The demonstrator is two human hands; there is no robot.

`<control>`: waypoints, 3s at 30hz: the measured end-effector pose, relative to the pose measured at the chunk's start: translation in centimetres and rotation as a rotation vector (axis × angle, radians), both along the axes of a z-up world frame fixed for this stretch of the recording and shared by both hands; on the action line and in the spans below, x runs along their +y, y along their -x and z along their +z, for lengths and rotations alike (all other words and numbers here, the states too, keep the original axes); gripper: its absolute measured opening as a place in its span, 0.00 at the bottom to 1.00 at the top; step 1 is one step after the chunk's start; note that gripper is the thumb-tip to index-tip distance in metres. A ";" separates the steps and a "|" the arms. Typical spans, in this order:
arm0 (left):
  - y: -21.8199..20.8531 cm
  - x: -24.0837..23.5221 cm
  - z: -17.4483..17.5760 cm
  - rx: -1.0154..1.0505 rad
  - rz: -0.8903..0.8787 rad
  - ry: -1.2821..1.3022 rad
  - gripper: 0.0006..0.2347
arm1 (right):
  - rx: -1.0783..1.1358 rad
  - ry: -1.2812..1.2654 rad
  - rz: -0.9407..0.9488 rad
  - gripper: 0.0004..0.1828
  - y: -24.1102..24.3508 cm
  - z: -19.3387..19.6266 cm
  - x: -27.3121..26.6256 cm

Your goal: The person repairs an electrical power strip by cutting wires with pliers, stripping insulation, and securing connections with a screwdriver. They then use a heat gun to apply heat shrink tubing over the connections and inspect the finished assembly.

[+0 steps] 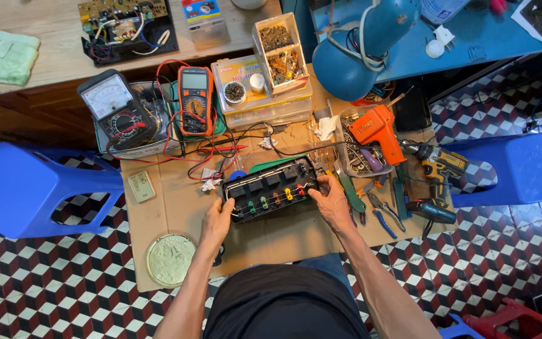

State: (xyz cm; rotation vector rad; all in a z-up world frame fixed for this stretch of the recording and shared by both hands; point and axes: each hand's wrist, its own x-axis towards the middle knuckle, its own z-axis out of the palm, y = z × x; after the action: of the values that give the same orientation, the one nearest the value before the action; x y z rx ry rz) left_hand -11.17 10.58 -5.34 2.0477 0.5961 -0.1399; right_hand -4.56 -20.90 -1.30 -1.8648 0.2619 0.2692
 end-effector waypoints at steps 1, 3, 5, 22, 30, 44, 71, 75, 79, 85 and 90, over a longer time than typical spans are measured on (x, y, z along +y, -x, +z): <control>0.2 -0.2 -0.6 0.075 -0.004 0.055 0.23 | -0.015 -0.020 0.003 0.28 -0.2 0.2 0.1; 0.2 -0.2 -0.2 0.155 -0.002 0.107 0.21 | 0.000 0.014 0.014 0.28 -0.4 0.9 0.4; -0.3 -0.3 1.1 0.165 0.010 0.104 0.17 | 0.034 0.025 0.007 0.29 -0.5 1.9 0.5; 1.4 -0.4 8.3 -0.554 -0.153 -0.100 0.16 | 0.199 -0.781 -0.284 0.27 0.9 3.3 0.6; 2.7 -0.8 6.9 -0.479 -0.224 -0.298 0.21 | 0.181 -0.523 -0.217 0.28 2.4 1.7 0.5; 3.7 -1.1 5.8 -0.270 -0.389 -0.388 0.44 | 0.204 -0.180 -0.078 0.28 2.0 1.3 -0.7; 4.3 -1.2 5.2 -0.330 -0.410 -0.450 0.43 | 0.222 -0.023 0.043 0.30 3.1 3.9 -1.0; 4.2 -1.0 5.3 -0.334 -0.423 -0.492 0.43 | 0.179 -0.024 0.084 0.30 3.0 3.7 -1.1; 4.1 -1.0 5.3 -0.355 -0.428 -0.514 0.42 | 0.175 -0.018 0.103 0.30 3.1 3.7 -1.4; 4.0 -1.0 5.2 -0.357 -0.432 -0.546 0.41 | 0.197 -0.017 0.049 0.29 2.7 4.1 -0.7; 4.1 -1.1 5.1 -0.357 -0.426 -0.535 0.42 | 0.239 0.033 0.002 0.29 1.8 4.4 -0.4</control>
State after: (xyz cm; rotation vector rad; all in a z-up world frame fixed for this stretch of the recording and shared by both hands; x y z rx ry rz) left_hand -15.28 9.53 -0.21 2.6155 -0.0464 0.1542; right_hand -6.36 -21.29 3.11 -1.8655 0.4298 0.4922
